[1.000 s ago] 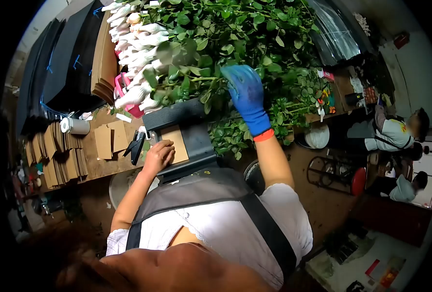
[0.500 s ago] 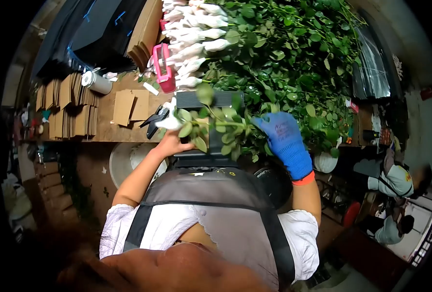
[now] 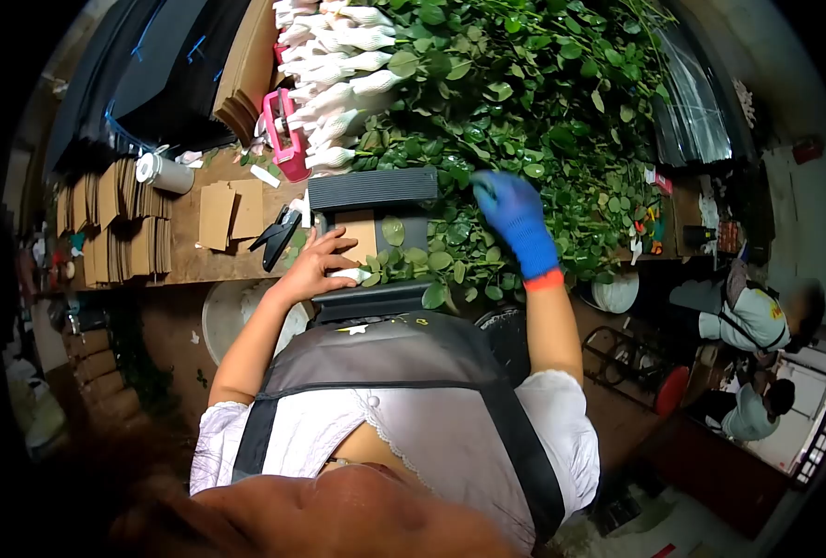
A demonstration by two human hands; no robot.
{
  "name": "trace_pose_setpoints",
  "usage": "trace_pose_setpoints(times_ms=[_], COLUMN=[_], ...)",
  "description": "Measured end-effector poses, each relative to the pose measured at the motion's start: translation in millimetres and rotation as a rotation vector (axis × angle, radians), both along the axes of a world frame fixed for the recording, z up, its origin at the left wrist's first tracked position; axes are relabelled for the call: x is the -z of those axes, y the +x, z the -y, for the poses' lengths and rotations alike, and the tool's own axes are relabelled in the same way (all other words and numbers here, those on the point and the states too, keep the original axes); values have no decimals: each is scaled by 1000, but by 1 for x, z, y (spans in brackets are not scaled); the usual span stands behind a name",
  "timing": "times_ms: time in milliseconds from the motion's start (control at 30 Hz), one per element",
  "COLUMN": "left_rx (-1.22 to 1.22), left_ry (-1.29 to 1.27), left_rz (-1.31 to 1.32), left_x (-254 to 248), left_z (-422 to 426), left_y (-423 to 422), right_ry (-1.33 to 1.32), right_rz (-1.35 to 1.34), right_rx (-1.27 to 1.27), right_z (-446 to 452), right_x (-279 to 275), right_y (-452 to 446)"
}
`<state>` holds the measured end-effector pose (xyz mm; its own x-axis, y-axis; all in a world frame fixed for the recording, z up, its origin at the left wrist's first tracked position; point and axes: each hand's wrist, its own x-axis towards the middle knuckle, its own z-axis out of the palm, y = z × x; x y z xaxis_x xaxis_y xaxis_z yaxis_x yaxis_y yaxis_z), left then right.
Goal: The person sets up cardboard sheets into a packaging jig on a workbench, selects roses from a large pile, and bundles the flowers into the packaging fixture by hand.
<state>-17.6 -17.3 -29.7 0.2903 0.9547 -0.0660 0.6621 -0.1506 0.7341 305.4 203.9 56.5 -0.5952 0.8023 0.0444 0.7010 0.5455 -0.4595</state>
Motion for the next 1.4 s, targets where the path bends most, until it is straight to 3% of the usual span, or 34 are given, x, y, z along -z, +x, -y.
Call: trace_pose_setpoints(times_ms=[67,167,267,367,467,500,567,667,767,800,833,900,933,967,1000,1033,1167,1400], left_rx=[16,27,20,18,19,31,42,51,101,50,59,-24,4,98,17,-46,-89,-51], left_ry=[-13,-18,-25,-2,-7,-7,7,4,69,56,-15,-320,-247,-69,86,15,-2,20], left_rz=[1,-3,0,24,36,40,24,16,-24,-67,41,564,453,132,6,78,175,150], left_x=[-4,-6,-7,-2,0,1,2,3,5,-1,9,45,34,24,0,22,3,10], left_z=[-1,-3,-2,-1,-3,-2,-5,-2,-4,-3,-2,6,5,-2,-3,1,-1,1], left_y=[0,0,0,-2,-2,-2,-5,-4,-7,-5,-5,-11,-9,-10,-5,-7,-5,-5], right_ry=[461,605,289,669,507,356,407,416,785,751,696,587,534,525,514,497,410,468], right_rz=[29,390,536,-16,-195,105,-249,-171,-57,-82,-52,7,17,38,61,83,180,468], right_rx=[-79,-35,84,-12,-35,27,-50,-17,-304,-365,-372,-379,-382,-380,-381,-382,-306,-178], right_z=[-32,-63,-81,-74,-66,-76,-48,-17,12,16,19,22,23,25,29,34,52,66], right_x=[41,67,54,25,42,66,2,-53,-76,-78,-76,-68,-62,-48,-27,-7,43,42], right_y=[-12,-41,-57,-33,-13,1,-10,-32,-40,-40,-36,-22,-14,-6,5,14,30,26])
